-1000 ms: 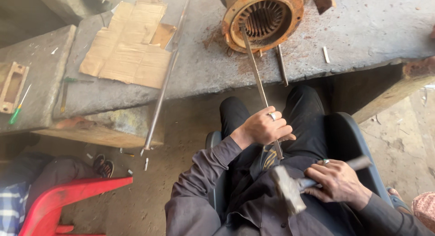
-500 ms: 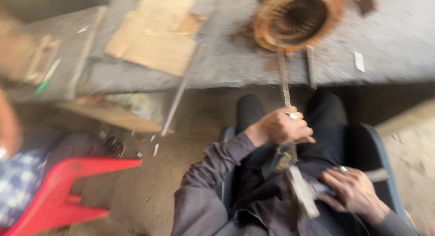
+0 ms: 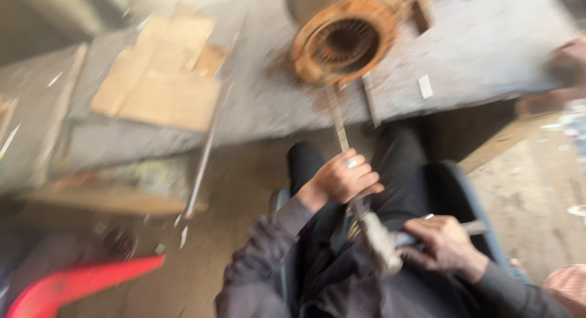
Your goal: The person sits on a chair at a stone workbench and disassembles a rusty motor or pump housing. They hold a long metal punch rod against a pin inside the housing's finned opening and strike the rod with a hammer, repositioning the rod repeatedly to drive pins out, with small pin pieces falling onto the bench.
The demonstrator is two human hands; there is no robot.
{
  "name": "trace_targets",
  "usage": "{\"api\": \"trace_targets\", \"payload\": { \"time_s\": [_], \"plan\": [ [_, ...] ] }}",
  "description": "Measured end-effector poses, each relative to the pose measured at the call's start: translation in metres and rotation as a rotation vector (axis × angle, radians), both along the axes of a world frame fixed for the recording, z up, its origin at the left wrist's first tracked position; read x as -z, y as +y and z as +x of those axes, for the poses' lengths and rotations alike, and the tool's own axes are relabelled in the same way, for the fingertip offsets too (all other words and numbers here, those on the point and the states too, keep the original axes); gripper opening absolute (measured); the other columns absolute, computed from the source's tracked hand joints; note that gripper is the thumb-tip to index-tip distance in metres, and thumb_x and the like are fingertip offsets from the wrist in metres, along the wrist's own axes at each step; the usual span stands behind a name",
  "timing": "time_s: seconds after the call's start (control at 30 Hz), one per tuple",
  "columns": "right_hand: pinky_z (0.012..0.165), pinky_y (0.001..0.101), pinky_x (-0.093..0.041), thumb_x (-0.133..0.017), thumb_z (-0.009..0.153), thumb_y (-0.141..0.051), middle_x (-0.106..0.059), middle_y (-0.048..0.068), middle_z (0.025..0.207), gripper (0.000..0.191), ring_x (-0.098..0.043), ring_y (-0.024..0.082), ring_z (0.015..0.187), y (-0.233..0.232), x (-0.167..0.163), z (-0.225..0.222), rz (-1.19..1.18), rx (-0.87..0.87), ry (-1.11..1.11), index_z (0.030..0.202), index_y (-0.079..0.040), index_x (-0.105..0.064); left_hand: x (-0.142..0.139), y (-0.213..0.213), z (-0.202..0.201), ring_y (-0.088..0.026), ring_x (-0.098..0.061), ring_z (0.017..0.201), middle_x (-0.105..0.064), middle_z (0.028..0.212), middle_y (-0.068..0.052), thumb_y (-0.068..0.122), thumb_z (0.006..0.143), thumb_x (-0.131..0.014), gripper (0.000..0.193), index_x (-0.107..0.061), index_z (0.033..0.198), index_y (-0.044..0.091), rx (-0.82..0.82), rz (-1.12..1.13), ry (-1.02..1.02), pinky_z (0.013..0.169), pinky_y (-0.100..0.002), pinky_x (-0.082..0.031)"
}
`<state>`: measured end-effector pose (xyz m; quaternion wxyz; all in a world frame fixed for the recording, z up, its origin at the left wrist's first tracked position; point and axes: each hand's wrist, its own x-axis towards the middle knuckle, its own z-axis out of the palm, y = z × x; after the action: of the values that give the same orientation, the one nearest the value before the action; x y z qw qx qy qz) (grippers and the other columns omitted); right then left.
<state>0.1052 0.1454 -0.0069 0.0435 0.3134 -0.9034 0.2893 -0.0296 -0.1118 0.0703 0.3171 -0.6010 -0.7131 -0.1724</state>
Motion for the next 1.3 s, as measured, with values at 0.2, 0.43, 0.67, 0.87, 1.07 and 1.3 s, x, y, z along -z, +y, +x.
{"api": "trace_targets", "payload": {
  "time_s": [0.2, 0.43, 0.67, 0.87, 1.07, 1.3],
  "plan": [
    [0.06, 0.0409, -0.05, -0.073, 0.086, -0.054, -0.061, 0.007, 0.073, 0.048, -0.063, 0.029, 0.064, 0.006, -0.003, 0.005, 0.032, -0.122, 0.136, 0.085, -0.009, -0.06, 0.0, 0.008, 0.001, -0.021, -0.056, 0.069, -0.054, 0.069, -0.002, 0.03, 0.098, -0.07, 0.03, -0.059, 0.076, 0.014, 0.009, -0.011, -0.036, 0.076, -0.036, -0.047],
    [0.057, 0.0415, -0.05, -0.073, 0.086, -0.058, -0.061, 0.006, 0.069, 0.049, -0.064, 0.028, 0.062, -0.004, -0.009, 0.003, -0.058, -0.214, 0.142, 0.082, -0.01, -0.063, -0.007, 0.005, 0.002, -0.022, -0.058, 0.071, -0.053, 0.071, -0.003, 0.031, 0.101, -0.067, 0.03, -0.058, 0.079, 0.012, 0.041, -0.031, -0.04, 0.076, -0.037, -0.047],
    [0.056, 0.0421, -0.049, -0.074, 0.087, -0.059, -0.063, 0.007, 0.071, 0.051, -0.065, 0.029, 0.062, 0.002, -0.008, -0.001, -0.093, -0.172, 0.13, 0.087, -0.009, -0.066, 0.004, 0.006, -0.008, -0.021, -0.058, 0.07, -0.051, 0.068, -0.002, 0.032, 0.101, -0.065, 0.032, -0.056, 0.076, 0.014, 0.005, -0.027, 0.001, 0.078, -0.037, -0.048],
    [0.062, 0.0418, -0.053, -0.073, 0.083, -0.058, -0.071, 0.008, 0.077, 0.051, -0.07, 0.03, 0.07, 0.008, 0.009, -0.009, -0.048, -0.027, -0.129, 0.089, -0.008, -0.067, 0.019, 0.007, -0.004, -0.028, -0.059, 0.096, -0.058, 0.089, -0.007, 0.039, 0.105, -0.058, 0.03, -0.064, 0.096, 0.011, -0.14, 0.299, -0.08, 0.097, -0.046, -0.049],
    [0.071, 0.0395, -0.058, -0.071, 0.088, -0.057, -0.077, 0.01, 0.089, 0.062, -0.075, 0.023, 0.083, 0.006, 0.052, 0.001, -0.549, 0.068, -0.578, 0.11, 0.001, -0.067, 0.043, 0.022, 0.037, -0.042, -0.044, 0.137, -0.044, 0.145, -0.027, 0.038, 0.109, -0.046, 0.044, -0.046, 0.132, 0.0, -0.48, 0.66, -0.35, 0.115, -0.055, -0.035],
    [0.037, 0.0289, -0.028, -0.064, 0.092, -0.062, -0.038, 0.001, 0.052, 0.057, -0.033, 0.012, 0.038, -0.005, 0.08, -0.02, -0.58, 0.555, -1.466, 0.081, -0.006, -0.058, 0.048, 0.026, 0.09, -0.038, -0.052, 0.134, -0.038, 0.149, -0.033, 0.023, 0.11, -0.038, 0.041, -0.039, 0.139, -0.005, -0.294, 0.877, -0.684, 0.106, -0.048, -0.053]
  ]
}}
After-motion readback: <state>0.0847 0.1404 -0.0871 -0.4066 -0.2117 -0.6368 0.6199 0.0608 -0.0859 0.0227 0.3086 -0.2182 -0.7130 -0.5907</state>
